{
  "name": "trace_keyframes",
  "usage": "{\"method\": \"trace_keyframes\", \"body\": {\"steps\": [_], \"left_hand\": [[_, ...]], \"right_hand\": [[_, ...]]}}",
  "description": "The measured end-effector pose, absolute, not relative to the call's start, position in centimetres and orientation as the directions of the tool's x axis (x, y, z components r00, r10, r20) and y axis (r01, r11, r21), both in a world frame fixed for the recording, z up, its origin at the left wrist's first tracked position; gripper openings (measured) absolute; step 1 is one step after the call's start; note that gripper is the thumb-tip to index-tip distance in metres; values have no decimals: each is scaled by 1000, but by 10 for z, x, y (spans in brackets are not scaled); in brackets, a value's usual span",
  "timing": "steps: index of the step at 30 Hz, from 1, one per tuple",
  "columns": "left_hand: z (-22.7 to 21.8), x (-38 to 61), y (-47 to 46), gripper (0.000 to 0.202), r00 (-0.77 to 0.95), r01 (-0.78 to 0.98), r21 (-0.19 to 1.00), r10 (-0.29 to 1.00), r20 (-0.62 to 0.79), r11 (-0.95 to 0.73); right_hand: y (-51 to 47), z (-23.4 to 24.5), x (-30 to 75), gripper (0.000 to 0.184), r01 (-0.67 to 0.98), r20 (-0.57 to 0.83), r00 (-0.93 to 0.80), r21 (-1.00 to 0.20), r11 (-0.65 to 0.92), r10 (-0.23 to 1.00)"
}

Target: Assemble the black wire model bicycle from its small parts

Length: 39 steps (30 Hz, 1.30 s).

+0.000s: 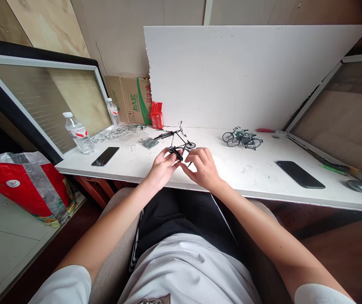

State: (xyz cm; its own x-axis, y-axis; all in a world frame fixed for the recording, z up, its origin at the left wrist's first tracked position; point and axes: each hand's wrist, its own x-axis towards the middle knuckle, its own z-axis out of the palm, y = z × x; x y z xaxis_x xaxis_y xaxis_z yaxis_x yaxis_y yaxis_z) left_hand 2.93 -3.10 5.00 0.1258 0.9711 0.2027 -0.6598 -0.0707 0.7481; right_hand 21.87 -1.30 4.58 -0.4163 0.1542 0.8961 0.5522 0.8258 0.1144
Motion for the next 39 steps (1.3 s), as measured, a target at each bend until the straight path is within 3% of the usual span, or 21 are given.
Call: {"method": "trace_keyframes", "body": {"steps": [4,9,17,22,26,29,34,39], "left_hand": [[47,25,-27,36,205,-621,782,956,211,-39],[46,25,-26,32,172,-605,793,962,213,-67],[41,22,-18,41,125,-568,820,979,164,-65],[24,6,5,54,-18,-450,883,990,141,-134],[13,-14,24,64,-108,-215,948,970,217,-236],[13,-32,32,59,-109,-54,966,963,246,-253],[23,-60,40,46,-36,220,918,938,344,-329],[24,-81,49,36,-34,393,850,918,395,-351]], "right_hand": [[-11,45,220,18,536,896,-408,79,840,177],[-6,41,222,26,519,901,-393,54,853,183],[11,27,231,33,491,850,-427,-69,869,309],[22,19,241,46,402,820,-344,-311,861,457],[38,13,253,43,438,746,-149,-539,720,649],[55,7,264,39,499,663,-41,-635,590,747],[84,-6,281,29,584,596,-13,-647,490,803],[107,-10,284,33,749,514,-147,-500,435,845]]}}
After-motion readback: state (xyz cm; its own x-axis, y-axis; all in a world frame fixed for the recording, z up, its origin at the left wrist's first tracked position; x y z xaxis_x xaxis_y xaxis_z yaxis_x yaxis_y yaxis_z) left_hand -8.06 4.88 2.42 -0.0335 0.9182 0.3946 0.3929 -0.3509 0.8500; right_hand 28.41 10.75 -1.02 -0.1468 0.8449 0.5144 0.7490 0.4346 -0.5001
